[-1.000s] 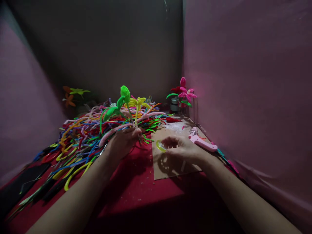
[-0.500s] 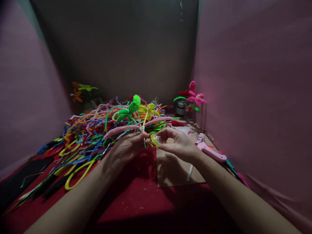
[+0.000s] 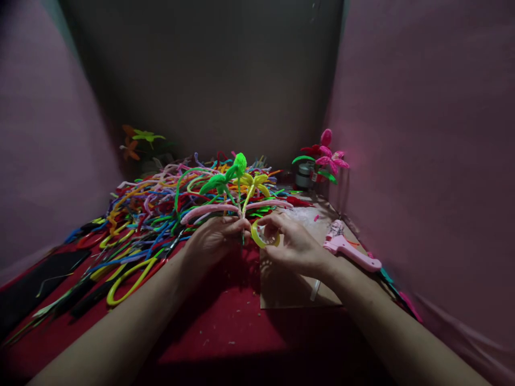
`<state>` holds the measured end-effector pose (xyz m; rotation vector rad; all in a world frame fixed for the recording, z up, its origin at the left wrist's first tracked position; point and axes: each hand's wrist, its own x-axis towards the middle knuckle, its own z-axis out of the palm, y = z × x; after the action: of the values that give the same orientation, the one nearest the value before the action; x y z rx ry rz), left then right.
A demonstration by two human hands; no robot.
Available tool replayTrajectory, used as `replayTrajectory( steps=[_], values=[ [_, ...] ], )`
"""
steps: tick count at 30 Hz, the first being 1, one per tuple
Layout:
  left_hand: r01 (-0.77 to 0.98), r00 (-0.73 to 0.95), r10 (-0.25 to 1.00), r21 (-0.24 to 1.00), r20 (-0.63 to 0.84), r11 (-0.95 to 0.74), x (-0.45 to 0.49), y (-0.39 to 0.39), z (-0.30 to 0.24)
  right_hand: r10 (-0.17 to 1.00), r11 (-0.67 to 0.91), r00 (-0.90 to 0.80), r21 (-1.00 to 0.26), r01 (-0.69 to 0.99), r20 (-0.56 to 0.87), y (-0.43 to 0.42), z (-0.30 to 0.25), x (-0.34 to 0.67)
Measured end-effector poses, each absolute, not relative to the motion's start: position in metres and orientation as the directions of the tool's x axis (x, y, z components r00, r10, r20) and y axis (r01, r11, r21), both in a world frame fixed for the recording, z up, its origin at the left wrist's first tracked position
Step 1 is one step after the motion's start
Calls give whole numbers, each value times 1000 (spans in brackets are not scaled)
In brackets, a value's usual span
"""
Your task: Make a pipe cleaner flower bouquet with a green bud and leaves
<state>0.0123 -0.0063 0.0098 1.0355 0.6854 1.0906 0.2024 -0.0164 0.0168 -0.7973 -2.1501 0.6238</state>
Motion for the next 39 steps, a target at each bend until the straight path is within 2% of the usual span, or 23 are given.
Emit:
replayTrajectory(
  steps=[5,9,12,16,20,23,26,29,31,34,39],
  values=[
    [-412,339,940,904,33,117,13,-6,6,758,643,-502,-603,473,416,-18,17,196],
    [-420,357,934,893,-1,161,14,-4,4,743,666,-508,-553,501,435,-13,12,192],
    [-410,334,941,893,-43,187,14,-6,8,746,658,-518,-586,473,419,-7,10,192],
    [-401,295,948,886,-117,234,16,-10,13,758,620,-577,-612,491,304,-7,8,194],
    [-413,309,945,879,-112,239,17,-12,15,774,575,-589,-650,497,234,-11,5,194],
    [-413,328,941,882,-88,226,16,-12,16,782,465,-603,-793,394,159,-9,3,196],
    [-390,334,940,898,-71,206,12,-11,18,807,163,-591,-965,204,12,-7,1,196],
    [-344,354,932,916,-77,206,9,-10,18,792,-135,-604,-990,-30,-90,-9,-3,191],
    [-327,375,923,919,-86,218,9,-10,18,775,-248,-624,-955,-161,-96,-13,-4,184],
    [-289,409,909,933,-83,216,11,-12,19,780,-315,-616,-920,-232,-112,-18,-5,176],
    [-290,335,940,941,-71,174,16,-16,26,839,-263,-533,-941,-214,-113,-18,-6,175]
  ],
)
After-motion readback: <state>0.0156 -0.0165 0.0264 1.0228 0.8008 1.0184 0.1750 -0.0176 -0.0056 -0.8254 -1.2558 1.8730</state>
